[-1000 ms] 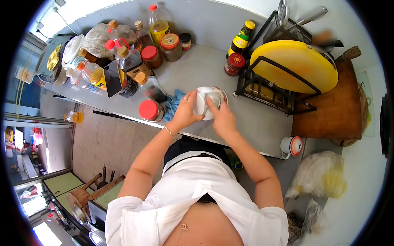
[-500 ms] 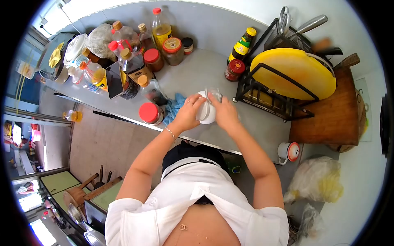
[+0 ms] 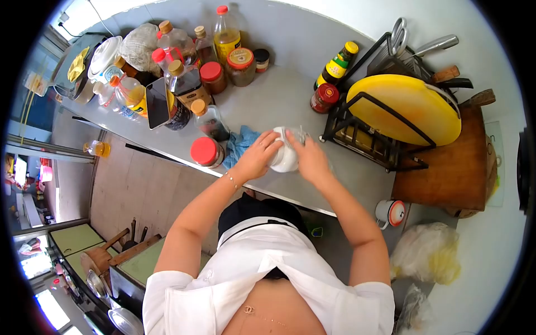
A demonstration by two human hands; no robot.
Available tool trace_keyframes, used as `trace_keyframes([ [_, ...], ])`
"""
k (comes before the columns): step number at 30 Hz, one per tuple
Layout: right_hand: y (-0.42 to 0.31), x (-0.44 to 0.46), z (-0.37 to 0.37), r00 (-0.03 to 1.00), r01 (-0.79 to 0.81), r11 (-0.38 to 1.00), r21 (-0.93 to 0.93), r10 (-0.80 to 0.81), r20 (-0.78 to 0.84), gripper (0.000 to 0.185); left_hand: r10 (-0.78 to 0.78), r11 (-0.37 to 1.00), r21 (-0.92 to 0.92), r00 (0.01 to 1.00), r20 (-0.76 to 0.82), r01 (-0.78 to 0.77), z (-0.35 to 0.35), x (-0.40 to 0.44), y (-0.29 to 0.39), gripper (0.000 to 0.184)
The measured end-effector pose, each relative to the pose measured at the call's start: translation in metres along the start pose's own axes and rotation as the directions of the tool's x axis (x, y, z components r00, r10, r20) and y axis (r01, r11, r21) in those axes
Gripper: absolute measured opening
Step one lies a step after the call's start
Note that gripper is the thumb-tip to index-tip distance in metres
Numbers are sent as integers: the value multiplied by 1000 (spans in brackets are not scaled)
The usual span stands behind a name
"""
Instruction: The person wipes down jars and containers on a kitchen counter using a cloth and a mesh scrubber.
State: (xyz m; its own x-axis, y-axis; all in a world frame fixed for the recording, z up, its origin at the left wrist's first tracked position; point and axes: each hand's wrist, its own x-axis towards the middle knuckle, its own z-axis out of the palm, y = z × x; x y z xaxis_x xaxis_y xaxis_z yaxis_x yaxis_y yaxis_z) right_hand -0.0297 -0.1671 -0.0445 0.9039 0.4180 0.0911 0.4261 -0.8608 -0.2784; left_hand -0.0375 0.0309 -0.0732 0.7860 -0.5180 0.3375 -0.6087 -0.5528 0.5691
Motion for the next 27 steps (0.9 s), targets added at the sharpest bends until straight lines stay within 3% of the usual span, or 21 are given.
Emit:
trace_keyframes([
  [3, 8, 25, -5, 962, -203, 979, 11, 197, 189, 66, 129, 984, 117, 989, 68, -137, -2, 11, -9, 75],
  [6, 4, 16, -8, 941, -308, 948, 76, 292, 173, 72, -43, 981, 193, 995, 86, 26, 3, 16, -13, 84],
  [9, 5, 8, 2, 946, -314, 948, 48, 308, 103, 76, -391, 911, -82, 910, 138, 404, 5, 21, 3, 88],
  [10, 6, 7, 4, 942, -328, 943, 61, 321, 101, 76, -404, 903, -115, 909, 102, 414, 10, 22, 4, 90],
  [15, 7, 10, 5, 935, -344, 935, 87, 332, 128, 76, -419, 886, -212, 908, 12, 412, 20, 36, -15, 102],
  [18, -5, 3, 7, 943, -280, 959, 38, 268, 197, 72, -370, 928, -77, 927, -61, 365, 6, 41, -17, 97],
  [21, -5, 11, 16, 959, -268, 962, 49, 261, 109, 70, -339, 939, -64, 940, -20, 337, -2, 42, -18, 93],
  [24, 18, 46, 14, 989, -121, 992, 32, 118, 93, 69, -202, 976, -81, 979, 7, 202, -2, 39, -10, 90],
  [27, 16, 40, 5, 985, -116, 991, 61, 107, 135, 72, -223, 970, -88, 973, 63, 228, -13, 42, -12, 90],
])
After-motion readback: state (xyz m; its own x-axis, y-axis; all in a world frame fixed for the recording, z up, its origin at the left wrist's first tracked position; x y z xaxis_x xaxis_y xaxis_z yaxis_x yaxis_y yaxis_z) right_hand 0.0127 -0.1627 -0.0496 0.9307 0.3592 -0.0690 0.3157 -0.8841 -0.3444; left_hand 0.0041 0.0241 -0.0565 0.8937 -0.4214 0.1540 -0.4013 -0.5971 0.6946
